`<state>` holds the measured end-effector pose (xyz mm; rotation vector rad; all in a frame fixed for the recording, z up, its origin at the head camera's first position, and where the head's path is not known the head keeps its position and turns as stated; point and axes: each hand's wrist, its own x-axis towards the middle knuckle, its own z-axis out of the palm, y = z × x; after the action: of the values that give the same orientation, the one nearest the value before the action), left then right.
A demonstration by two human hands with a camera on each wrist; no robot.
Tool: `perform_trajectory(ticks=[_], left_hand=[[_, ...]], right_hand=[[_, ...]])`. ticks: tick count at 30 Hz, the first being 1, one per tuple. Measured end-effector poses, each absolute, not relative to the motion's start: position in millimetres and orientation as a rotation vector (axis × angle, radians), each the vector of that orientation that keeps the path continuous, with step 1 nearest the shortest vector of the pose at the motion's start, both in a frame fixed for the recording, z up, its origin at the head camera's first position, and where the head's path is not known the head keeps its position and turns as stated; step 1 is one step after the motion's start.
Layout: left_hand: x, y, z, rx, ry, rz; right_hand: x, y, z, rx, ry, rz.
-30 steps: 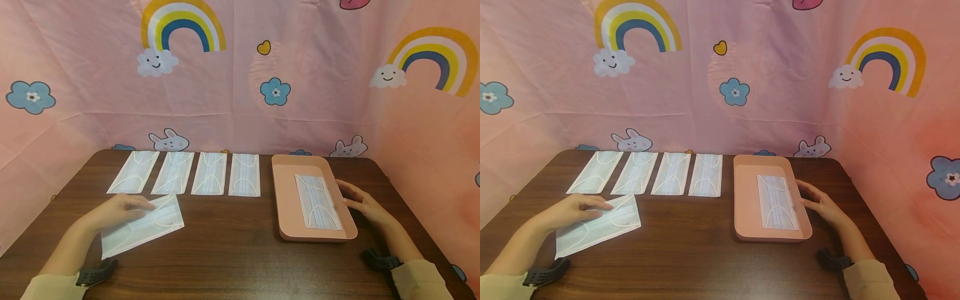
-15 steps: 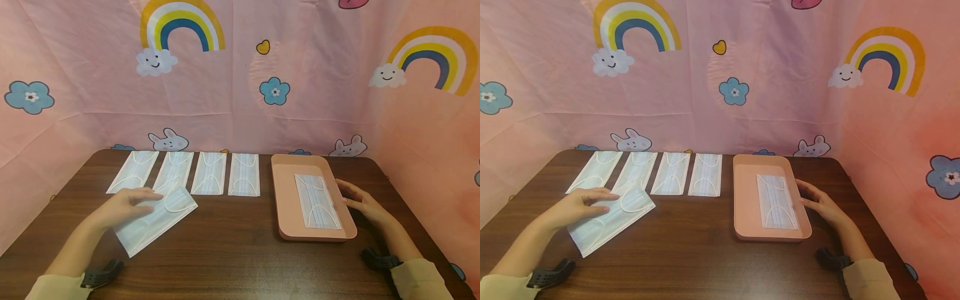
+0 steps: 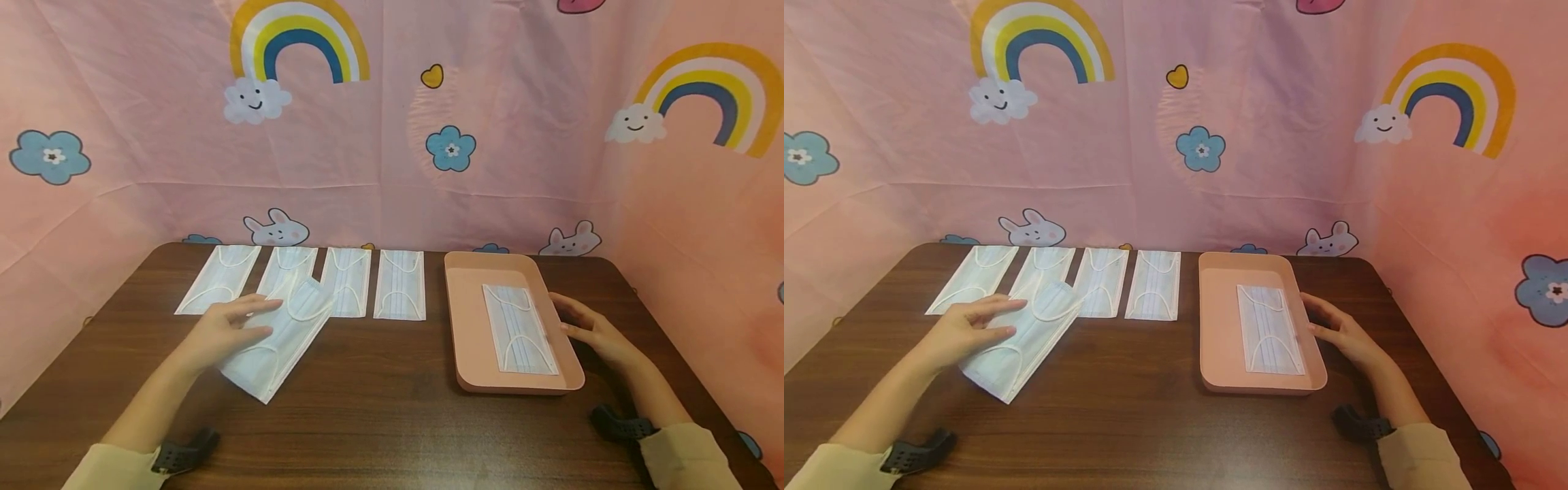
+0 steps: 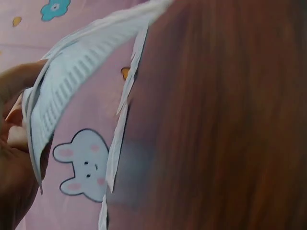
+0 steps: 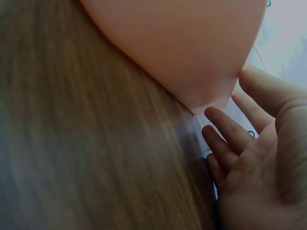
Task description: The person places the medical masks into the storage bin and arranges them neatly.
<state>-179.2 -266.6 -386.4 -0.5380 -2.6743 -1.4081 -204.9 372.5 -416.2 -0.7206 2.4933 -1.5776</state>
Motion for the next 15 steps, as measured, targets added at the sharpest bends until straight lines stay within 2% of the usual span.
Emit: perform_trajectory(ticks=[9,15], left_hand=[[-173.7,-237.1,-386.4,-0.388,-2.554,-1.71],[-172.9,-219.2,-391.7,-0.411,-2.473,-1.94]], right_hand=[[-203.1,371.3,-414.2,-0.685,2.516,-1.551],[-202.3,370.9,-413.1,-0.673,2.544,-1.531]])
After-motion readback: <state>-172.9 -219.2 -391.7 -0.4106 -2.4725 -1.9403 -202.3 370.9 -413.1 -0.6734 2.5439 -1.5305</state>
